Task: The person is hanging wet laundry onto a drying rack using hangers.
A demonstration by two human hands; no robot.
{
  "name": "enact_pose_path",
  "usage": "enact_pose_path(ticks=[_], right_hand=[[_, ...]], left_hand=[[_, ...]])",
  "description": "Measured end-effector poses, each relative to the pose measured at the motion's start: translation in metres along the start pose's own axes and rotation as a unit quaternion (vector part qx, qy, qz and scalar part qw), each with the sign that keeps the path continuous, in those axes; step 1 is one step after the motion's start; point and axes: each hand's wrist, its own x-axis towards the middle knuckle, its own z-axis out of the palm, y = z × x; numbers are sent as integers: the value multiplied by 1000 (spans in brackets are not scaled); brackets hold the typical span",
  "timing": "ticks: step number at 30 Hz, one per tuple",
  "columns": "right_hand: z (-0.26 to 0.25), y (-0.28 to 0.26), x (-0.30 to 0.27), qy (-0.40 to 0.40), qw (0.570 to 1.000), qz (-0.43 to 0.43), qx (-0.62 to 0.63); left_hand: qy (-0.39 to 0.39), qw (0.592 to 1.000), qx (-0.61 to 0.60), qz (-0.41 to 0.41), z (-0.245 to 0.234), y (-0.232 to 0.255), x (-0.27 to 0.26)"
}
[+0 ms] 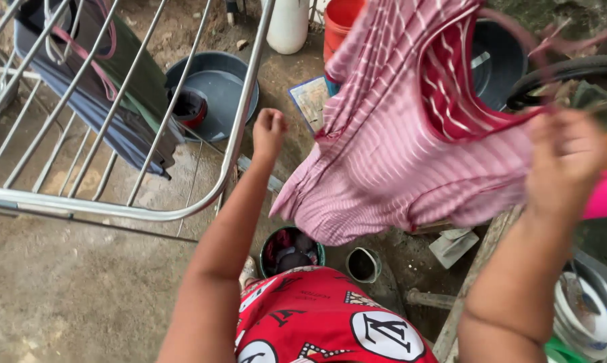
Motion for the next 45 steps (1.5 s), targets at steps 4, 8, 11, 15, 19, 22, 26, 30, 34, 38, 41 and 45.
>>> enact_pose_path(ticks=[4,8,11,15,19,22,26,30,34,38,41,45], right_hand=[[40,33,-17,-134,927,280,209],[87,82,-19,-202,891,295,280],[130,84,-11,-251,841,337,341],[169,78,-5,-304,786,331,425],[176,37,4,-338,750,294,486],[167,10,7,-315,758,229,523],[161,-9,14,-278,793,165,516],[186,12,14,-241,826,185,475],[232,112,-4,-150,847,221,460],[305,192,-27,-109,851,313,408],[379,229,-40,-125,835,343,413],[489,263,-60,-139,832,371,389]], left_hand=[[-126,991,-2,-37,-2,-29,-38],[-230,962,119,-83,5,31,-115],[-271,947,140,-98,2,62,-151],[-279,948,98,-115,-26,31,-177],[-296,944,128,66,-47,14,-199],[-257,939,210,93,-46,-7,-211],[-233,913,336,-4,-53,-63,-206],[-147,915,332,-174,-97,-39,-180],[-58,957,224,-175,-180,-66,-143],[-73,957,256,-118,-236,-46,-102],[-88,959,234,-133,-271,-33,-86],[-112,952,219,-183,-329,-86,-88]])
